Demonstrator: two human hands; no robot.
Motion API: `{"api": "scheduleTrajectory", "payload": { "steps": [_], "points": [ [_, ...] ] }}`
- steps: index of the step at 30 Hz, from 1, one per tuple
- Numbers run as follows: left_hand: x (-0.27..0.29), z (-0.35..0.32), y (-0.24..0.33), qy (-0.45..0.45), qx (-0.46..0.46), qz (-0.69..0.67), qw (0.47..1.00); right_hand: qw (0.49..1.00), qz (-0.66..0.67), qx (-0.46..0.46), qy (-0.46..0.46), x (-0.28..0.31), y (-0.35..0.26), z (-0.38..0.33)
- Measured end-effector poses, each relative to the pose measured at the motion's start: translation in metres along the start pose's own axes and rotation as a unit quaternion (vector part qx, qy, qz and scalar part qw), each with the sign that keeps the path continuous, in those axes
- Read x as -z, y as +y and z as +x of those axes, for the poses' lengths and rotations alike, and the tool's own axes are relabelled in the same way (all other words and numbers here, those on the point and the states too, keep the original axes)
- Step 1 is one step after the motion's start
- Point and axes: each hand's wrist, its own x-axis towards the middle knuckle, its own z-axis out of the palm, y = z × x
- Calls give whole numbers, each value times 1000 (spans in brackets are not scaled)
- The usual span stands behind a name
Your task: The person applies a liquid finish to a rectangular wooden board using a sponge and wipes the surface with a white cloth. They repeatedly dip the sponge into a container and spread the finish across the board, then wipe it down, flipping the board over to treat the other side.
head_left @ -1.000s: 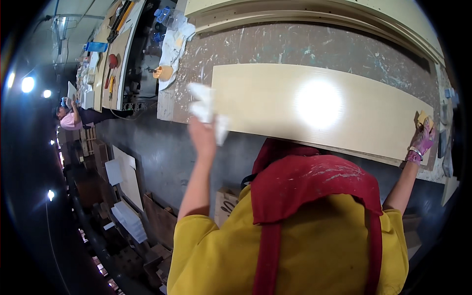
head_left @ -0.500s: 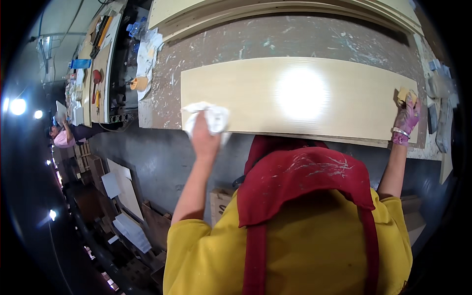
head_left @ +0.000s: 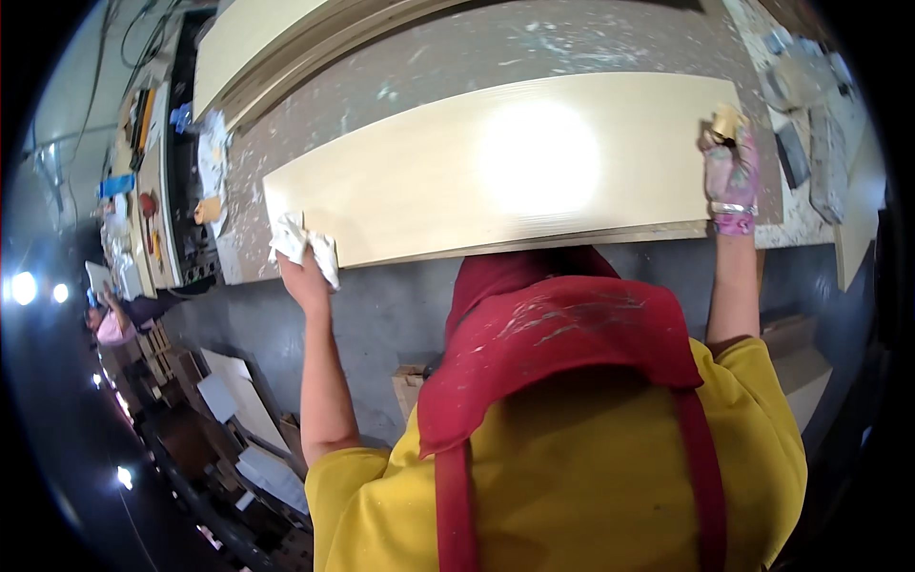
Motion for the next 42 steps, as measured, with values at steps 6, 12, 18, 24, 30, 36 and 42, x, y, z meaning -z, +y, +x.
{"api": "scheduleTrajectory", "payload": {
  "steps": [6, 12, 18, 24, 30, 36, 42],
  "points": [
    [-82, -95, 151, -231, -307, 25, 923, 999, 6, -6, -40, 4, 1, -5],
    [-155, -131, 280, -458, -586, -12, 668, 998, 2, -31, 63, -9, -23, -30],
    [-229, -194, 371, -531, -674, -186, 479, 974, 73, 191, 99, 35, -138, -86],
    [-254, -152, 436, -445, -609, -187, 629, 952, -1, 263, 155, 56, -184, -183],
    [-321, -206, 479, -329, -792, -93, 506, 959, 39, 247, 136, 64, -143, -185],
    [-252, -184, 468, -421, -689, -93, 583, 967, -3, 227, 112, 58, -144, -139],
    [-111, 13, 307, -450, -241, 113, 852, 971, -72, 160, 161, 67, -101, -62]
  ]
}}
